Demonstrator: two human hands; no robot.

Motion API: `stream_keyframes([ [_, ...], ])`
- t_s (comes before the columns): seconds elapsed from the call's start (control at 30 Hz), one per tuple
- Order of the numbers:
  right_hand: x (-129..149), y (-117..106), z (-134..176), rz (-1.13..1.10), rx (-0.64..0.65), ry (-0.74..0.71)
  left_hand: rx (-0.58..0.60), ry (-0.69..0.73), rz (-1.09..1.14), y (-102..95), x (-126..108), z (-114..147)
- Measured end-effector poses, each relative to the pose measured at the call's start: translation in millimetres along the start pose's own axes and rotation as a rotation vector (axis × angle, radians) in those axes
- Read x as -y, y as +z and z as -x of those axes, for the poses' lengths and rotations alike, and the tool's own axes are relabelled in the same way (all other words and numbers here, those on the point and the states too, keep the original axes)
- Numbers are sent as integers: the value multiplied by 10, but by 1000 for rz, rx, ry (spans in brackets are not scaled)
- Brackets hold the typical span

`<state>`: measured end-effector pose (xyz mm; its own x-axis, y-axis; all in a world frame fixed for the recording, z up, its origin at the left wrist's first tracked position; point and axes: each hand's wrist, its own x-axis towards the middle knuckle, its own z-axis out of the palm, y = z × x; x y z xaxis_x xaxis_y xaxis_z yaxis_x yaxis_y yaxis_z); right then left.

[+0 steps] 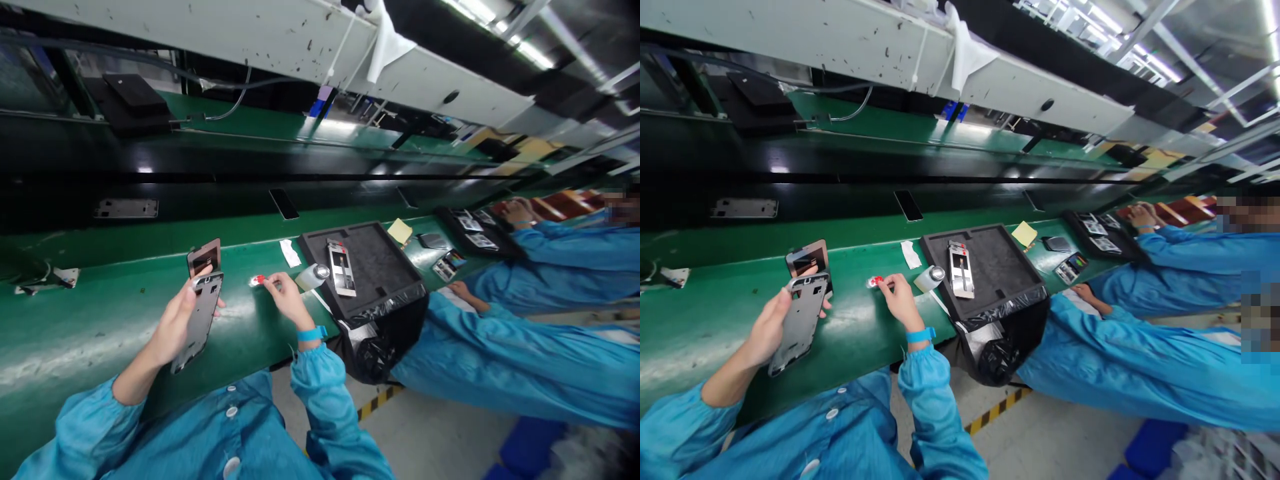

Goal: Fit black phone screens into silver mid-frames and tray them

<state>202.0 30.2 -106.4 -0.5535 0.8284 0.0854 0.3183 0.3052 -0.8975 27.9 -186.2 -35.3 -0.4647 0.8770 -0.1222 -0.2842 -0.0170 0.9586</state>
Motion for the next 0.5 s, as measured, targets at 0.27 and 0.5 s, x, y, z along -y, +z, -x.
stream_keyframes([
  [0.27, -224, 300, -119, 194, -20, 72, 259, -182, 514, 76, -391, 245],
  [0.5, -82, 233, -21, 92, -114, 94, 549, -165, 716, 154, -557, 363],
])
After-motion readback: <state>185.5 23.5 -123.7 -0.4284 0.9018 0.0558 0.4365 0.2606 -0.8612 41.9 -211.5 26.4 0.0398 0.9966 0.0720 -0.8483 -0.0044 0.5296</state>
